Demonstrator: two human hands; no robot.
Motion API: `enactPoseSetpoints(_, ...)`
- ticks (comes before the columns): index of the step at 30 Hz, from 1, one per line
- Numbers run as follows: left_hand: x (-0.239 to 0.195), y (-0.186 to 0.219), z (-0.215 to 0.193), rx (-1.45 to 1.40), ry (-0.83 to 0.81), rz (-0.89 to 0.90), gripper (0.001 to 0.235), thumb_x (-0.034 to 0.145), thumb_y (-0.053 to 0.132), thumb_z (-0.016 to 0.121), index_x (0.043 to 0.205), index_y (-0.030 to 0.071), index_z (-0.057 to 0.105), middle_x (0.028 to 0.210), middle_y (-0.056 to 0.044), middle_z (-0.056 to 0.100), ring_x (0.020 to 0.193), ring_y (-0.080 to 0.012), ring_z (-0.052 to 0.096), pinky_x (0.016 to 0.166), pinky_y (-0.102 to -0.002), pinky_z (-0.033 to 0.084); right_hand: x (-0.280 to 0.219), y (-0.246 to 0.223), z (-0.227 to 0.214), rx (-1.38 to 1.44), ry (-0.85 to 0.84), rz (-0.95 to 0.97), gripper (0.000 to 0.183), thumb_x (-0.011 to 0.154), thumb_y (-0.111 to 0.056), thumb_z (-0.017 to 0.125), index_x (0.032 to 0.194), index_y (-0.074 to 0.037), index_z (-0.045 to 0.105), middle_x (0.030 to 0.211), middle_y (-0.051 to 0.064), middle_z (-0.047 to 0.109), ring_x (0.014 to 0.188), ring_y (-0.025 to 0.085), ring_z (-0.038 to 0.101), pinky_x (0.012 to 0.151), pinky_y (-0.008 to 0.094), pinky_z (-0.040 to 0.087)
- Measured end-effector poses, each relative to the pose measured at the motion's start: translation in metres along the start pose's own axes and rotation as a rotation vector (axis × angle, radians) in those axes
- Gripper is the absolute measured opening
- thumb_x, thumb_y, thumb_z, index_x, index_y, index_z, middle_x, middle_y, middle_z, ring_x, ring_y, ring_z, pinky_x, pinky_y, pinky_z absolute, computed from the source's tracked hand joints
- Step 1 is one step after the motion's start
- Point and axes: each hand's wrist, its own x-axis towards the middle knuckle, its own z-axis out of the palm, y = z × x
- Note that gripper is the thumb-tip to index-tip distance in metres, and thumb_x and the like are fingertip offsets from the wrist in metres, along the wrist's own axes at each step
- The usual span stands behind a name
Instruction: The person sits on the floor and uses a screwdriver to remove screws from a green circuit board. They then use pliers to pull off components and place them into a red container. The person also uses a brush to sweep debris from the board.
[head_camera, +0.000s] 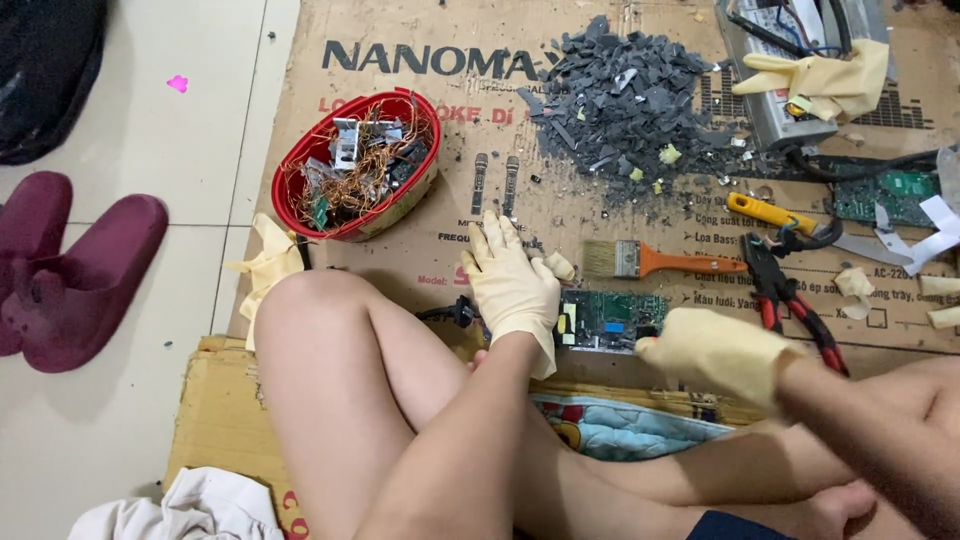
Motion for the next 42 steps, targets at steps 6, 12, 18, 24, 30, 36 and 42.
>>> enactPoseSetpoints(6,-0.002,0.000,0.003,-0.055,0.045,0.013,0.078,0.087,0.032,0.048,0.153,-0.004,0.031,0.167,-0.020,0.020,0.151,-0.0398,0.019,0.120,-0.052,0.019,0.027,-0.001,0.041,0.053,0.159,0.021,0.043,0.098,-0.036,0.055,0.095,0.002,0.075,0.085,0.017,0.079,0.071,0.032,0.073,0.071,0.041,0.058)
enactPoseSetpoints(12,-0.003,-0.001,0.001,-0.032,0.049,0.022,0.079,0.087,0.033,0.050,0.153,-0.005,0.031,0.166,-0.021,0.020,0.150,-0.0409,0.022,0.119,-0.051,0.021,0.043,0.005,0.072,0.094,0.228,0.129,0.052,0.100,-0.046,0.049,0.100,-0.002,0.076,0.098,0.016,0.079,0.089,0.034,0.075,0.084,0.043,0.057)
enactPoseSetpoints(18,-0.002,-0.002,0.008,0.000,0.047,0.015,0.079,0.086,0.033,0.050,0.154,-0.002,0.032,0.168,-0.017,0.019,0.151,-0.0375,0.022,0.119,-0.050,0.021,0.051,0.020,0.088,0.211,0.299,0.118,0.063,0.098,-0.053,0.051,0.086,0.004,0.076,0.081,0.019,0.077,0.076,0.036,0.073,0.077,0.042,0.058)
enactPoseSetpoints(24,-0.002,-0.002,0.002,0.037,0.010,0.008,0.078,0.086,0.034,0.049,0.155,-0.001,0.032,0.168,-0.015,0.018,0.149,-0.0366,0.024,0.115,-0.049,0.025,0.066,0.037,0.108,0.274,0.384,0.107,0.062,0.091,-0.060,0.054,0.082,-0.005,0.081,0.086,0.014,0.079,0.084,0.035,0.073,0.081,0.042,0.057)
enactPoseSetpoints(30,-0.002,-0.002,0.002,-0.038,0.054,0.008,0.075,0.084,0.030,0.052,0.152,0.000,0.038,0.168,-0.013,0.022,0.149,-0.0359,0.025,0.116,-0.049,0.024,0.069,0.047,0.129,0.293,0.497,0.010,0.069,0.093,-0.065,0.046,0.073,-0.005,0.073,0.082,0.013,0.076,0.082,0.034,0.070,0.080,0.040,0.055)
enactPoseSetpoints(36,-0.004,0.000,0.000,-0.038,0.056,0.014,0.075,0.084,0.031,0.051,0.151,-0.001,0.039,0.167,-0.014,0.023,0.148,-0.0366,0.026,0.115,-0.049,0.025,0.044,0.046,0.089,0.126,0.273,0.091,0.065,0.099,-0.062,0.040,0.090,-0.011,0.080,0.093,0.008,0.080,0.083,0.025,0.077,0.082,0.036,0.060)
enactPoseSetpoints(42,-0.002,-0.003,0.006,-0.041,0.074,0.028,0.077,0.083,0.031,0.050,0.151,-0.003,0.037,0.166,-0.017,0.024,0.149,-0.0382,0.025,0.116,-0.050,0.024,0.012,0.030,0.044,0.031,0.250,0.092,0.059,0.096,-0.053,0.049,0.083,-0.003,0.078,0.082,0.013,0.080,0.073,0.028,0.075,0.073,0.039,0.059)
